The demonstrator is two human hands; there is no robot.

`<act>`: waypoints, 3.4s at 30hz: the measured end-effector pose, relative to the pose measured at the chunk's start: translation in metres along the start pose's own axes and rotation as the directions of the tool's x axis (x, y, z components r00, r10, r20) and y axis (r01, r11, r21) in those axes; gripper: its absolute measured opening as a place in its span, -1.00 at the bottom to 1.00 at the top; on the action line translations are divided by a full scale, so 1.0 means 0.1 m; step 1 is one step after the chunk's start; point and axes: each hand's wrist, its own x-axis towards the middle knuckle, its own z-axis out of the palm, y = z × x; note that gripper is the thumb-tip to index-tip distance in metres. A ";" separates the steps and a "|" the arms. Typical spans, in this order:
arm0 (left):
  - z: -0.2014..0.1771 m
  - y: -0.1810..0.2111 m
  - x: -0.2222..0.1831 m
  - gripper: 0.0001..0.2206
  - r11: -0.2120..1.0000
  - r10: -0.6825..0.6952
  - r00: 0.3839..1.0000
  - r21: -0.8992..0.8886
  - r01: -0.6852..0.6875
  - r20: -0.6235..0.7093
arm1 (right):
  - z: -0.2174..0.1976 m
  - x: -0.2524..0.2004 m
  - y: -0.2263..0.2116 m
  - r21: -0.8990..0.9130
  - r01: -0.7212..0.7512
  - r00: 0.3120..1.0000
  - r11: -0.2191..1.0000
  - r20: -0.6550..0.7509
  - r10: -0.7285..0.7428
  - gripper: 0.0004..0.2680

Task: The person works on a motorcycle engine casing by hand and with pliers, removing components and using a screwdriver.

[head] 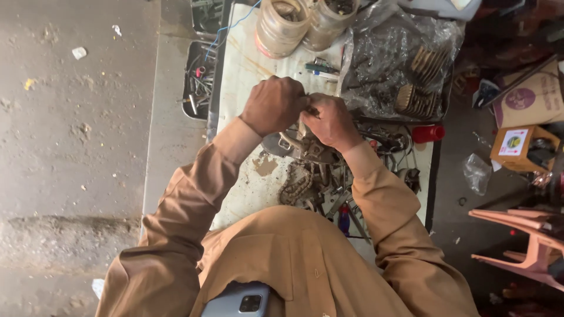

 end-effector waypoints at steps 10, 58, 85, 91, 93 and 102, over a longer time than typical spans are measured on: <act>0.25 -0.16 0.14 -0.88 0.970 0.050 0.996 0.235 -0.067 0.079 | 0.13 0.03 0.40 -0.009 -0.158 0.978 0.987 0.139 0.158 -0.87; 1.14 -1.01 -0.41 -0.39 0.981 -0.055 0.990 -0.189 0.030 -0.129 | 0.29 -0.12 -0.12 -0.537 -0.246 0.965 0.807 -0.058 0.256 -0.82; 1.47 -1.20 -0.38 -0.63 0.998 0.045 0.984 -0.033 -0.052 -0.175 | 0.23 -0.02 -0.28 -0.494 -0.374 0.850 0.785 0.156 0.503 -0.75; 1.48 -1.16 -0.42 -0.61 0.996 0.092 0.964 0.026 -0.089 -0.248 | 0.37 0.01 -0.34 -0.382 -0.472 0.839 0.794 0.080 0.538 -0.84; 1.40 -1.10 -0.40 -0.61 0.983 -0.163 0.987 -0.082 0.162 -0.001 | 0.39 -0.02 -0.27 -0.510 -0.324 0.909 0.797 0.066 0.411 -0.85; 1.38 -1.14 -0.44 -0.53 0.987 0.160 0.962 0.012 -0.161 -0.220 | 0.20 -0.07 -0.34 -0.589 -0.194 0.960 0.784 0.050 0.275 -0.83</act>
